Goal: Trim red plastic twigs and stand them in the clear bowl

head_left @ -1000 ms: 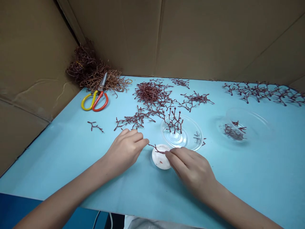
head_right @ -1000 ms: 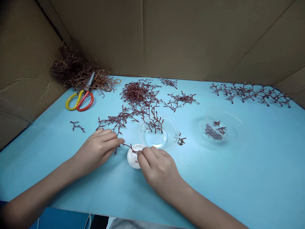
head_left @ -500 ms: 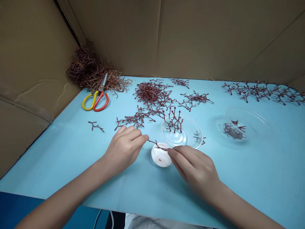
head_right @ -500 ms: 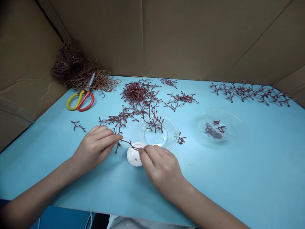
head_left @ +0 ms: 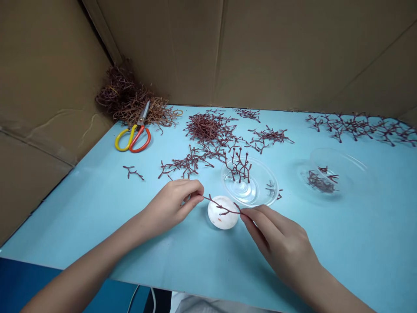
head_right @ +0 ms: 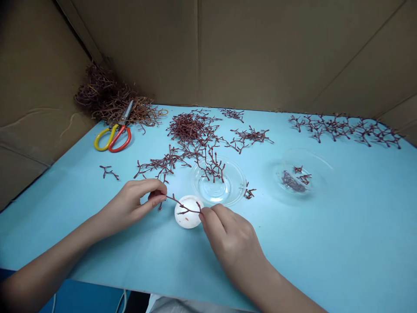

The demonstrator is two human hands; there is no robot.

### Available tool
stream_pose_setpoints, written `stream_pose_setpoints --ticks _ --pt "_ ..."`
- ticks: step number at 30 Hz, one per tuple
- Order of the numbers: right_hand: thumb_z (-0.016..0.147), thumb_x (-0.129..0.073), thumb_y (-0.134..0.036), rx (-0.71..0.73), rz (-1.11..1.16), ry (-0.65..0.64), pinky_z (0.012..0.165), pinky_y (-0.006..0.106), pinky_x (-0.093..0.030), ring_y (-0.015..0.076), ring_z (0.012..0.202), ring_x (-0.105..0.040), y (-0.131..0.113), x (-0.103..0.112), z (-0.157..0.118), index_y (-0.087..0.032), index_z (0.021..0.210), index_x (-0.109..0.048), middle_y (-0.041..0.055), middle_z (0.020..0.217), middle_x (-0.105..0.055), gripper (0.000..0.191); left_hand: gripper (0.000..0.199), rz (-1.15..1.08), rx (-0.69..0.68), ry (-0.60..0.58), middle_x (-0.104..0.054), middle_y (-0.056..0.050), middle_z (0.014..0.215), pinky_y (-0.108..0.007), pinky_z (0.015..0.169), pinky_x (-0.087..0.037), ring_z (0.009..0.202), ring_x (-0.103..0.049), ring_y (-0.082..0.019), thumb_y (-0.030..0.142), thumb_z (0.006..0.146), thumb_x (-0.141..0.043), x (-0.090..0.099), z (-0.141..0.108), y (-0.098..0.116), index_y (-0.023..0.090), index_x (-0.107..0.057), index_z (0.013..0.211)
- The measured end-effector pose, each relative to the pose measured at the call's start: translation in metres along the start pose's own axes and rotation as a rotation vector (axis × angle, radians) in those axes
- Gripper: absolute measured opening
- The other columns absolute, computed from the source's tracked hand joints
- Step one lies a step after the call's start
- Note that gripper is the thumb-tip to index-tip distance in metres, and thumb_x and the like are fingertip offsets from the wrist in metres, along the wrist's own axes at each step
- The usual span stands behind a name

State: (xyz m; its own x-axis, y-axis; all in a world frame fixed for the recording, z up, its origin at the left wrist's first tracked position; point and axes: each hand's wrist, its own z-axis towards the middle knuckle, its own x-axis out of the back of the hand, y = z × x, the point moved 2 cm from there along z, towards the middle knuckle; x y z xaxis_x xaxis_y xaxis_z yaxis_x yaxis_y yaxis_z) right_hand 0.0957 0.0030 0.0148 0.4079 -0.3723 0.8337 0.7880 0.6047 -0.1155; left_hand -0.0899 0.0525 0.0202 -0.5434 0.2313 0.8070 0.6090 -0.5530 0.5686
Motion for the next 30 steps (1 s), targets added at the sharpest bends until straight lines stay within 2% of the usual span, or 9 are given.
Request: stream_pose_setpoints --ticks 5,14,23,30 --pt "0.087 -0.031 -0.020 -0.021 -0.013 -0.121 0.040 0.022 -0.030 0.0103 0.042 -0.046 -0.004 -0.005 -0.001 -0.014 0.069 -0.057 0.0006 0.053 -0.050 0.033 0.014 -0.010 0.070 -0.047 -0.048 0.004 0.058 -0.016 0.051 -0.032 0.054 -0.045 -0.007 0.012 0.080 -0.042 -0.010 0.002 -0.005 0.014 -0.049 0.068" --pt "0.089 -0.022 -0.021 0.021 -0.131 -0.109 0.040 0.023 -0.026 0.0115 0.040 -0.040 -0.006 -0.014 0.002 -0.016 0.060 -0.057 0.0003 0.049 -0.046 0.045 0.017 0.165 0.006 0.019 -0.051 0.000 0.063 -0.020 0.057 -0.038 0.061 -0.048 -0.011 0.014 0.081 -0.040 -0.018 0.001 -0.009 0.013 -0.051 0.069" --pt "0.090 -0.022 -0.020 0.039 -0.126 -0.113 0.042 0.023 -0.026 0.0117 0.041 -0.039 -0.008 -0.019 0.005 -0.016 0.058 -0.056 0.0001 0.048 -0.044 0.047 0.022 0.393 -0.106 0.070 -0.051 -0.001 0.061 -0.024 0.057 -0.039 0.059 -0.046 -0.013 0.013 0.082 -0.037 -0.016 -0.002 -0.003 0.013 -0.054 0.068" --pt "0.088 -0.028 -0.018 0.042 -0.065 -0.090 0.043 0.022 -0.029 0.0113 0.043 -0.041 -0.008 -0.019 0.004 -0.014 0.063 -0.056 0.0007 0.051 -0.047 0.038 0.023 0.457 -0.201 0.201 -0.051 -0.002 0.058 -0.023 0.055 -0.035 0.057 -0.044 -0.013 0.011 0.082 -0.037 -0.010 -0.008 0.004 0.014 -0.053 0.065"
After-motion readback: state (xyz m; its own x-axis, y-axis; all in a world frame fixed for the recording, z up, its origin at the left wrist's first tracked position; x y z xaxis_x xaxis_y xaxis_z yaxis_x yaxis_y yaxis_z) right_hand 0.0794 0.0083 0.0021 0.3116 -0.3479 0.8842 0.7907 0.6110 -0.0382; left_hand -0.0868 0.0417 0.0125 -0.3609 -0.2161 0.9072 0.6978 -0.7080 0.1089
